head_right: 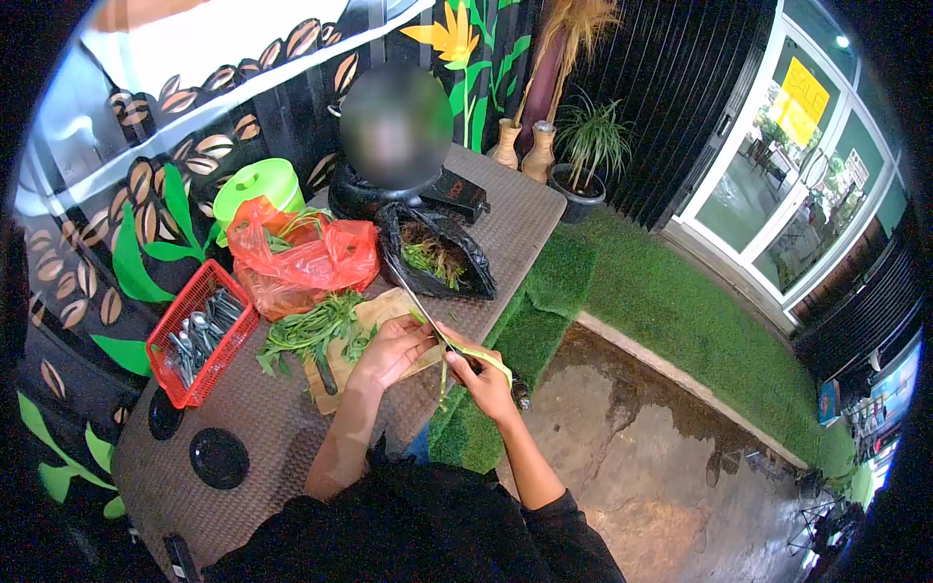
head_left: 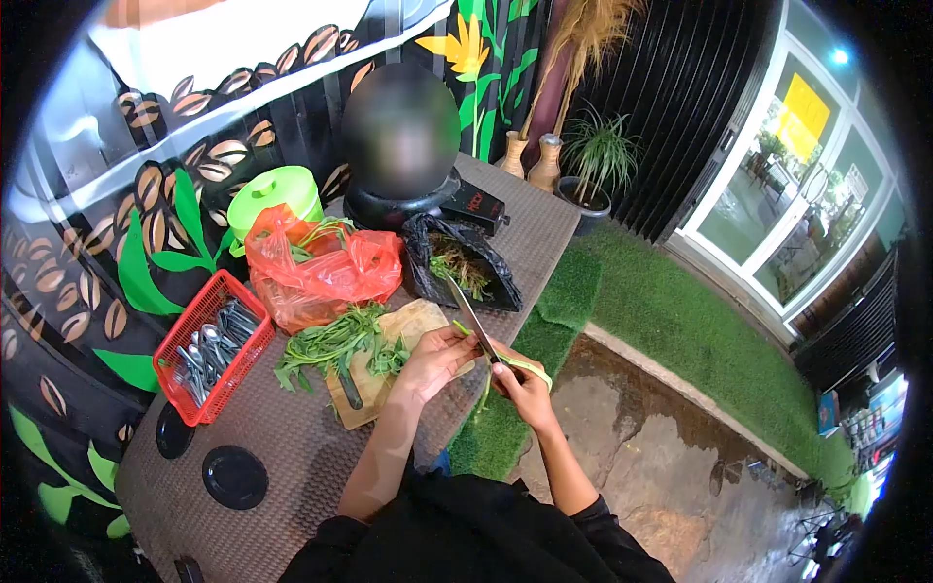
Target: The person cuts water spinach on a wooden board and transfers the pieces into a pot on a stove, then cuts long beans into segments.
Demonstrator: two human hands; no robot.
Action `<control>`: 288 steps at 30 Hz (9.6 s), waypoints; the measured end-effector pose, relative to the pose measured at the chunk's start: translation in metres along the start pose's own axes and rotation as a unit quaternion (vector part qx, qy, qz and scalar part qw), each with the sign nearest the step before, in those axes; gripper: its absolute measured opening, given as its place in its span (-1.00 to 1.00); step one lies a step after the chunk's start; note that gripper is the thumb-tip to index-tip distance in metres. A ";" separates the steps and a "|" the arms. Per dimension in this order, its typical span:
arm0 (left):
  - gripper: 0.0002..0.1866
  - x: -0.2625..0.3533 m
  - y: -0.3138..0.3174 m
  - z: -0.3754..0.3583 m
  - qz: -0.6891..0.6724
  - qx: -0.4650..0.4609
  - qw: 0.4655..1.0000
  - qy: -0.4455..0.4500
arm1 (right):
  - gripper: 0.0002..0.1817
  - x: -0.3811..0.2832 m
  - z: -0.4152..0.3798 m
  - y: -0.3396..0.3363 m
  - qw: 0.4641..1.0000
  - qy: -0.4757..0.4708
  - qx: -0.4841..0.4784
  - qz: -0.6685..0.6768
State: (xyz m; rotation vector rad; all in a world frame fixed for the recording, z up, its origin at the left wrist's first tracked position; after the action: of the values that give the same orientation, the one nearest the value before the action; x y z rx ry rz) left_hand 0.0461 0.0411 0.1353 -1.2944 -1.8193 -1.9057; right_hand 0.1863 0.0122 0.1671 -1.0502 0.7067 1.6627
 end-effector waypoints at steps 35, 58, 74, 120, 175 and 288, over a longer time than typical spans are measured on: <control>-0.82 0.021 -0.005 -0.015 0.051 0.057 0.997 0.005 | -0.60 0.027 0.002 0.011 0.998 0.008 0.007 0.067; -0.85 0.018 -0.025 -0.018 -0.005 0.063 0.998 -0.001 | -0.58 0.026 0.018 0.032 0.999 -0.023 -0.021 0.024; -0.85 0.022 -0.038 -0.017 0.037 0.124 0.990 0.062 | -0.59 0.040 0.019 0.032 0.997 -0.065 -0.033 -0.022; -0.69 0.064 -0.202 -0.083 0.142 0.414 0.867 0.236 | -0.33 0.098 0.046 0.173 0.808 0.392 -0.210 0.386; -0.87 -0.026 -0.136 -0.002 0.561 0.372 0.716 0.185 | -0.68 0.144 -0.056 0.041 0.905 0.182 -0.064 -0.379; -0.72 -0.040 -0.140 -0.002 0.464 0.368 0.777 0.215 | -0.73 0.185 -0.008 0.084 0.828 0.185 -0.173 -0.500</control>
State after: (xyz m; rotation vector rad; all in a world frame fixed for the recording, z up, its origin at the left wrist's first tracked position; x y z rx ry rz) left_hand -0.0253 0.0536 0.0085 -1.0137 -1.1054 -0.7243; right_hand 0.0872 0.0587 -0.0047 -1.6485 -0.0027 0.6610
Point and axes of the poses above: each hand's wrist, its own z-axis towards the middle knuckle, its own y-axis out of the palm, x = y × z, the point moved 6 cm from there along z, towards the middle knuckle, and after that the axes turned 14 degrees about -y, right-handed, at the moved point
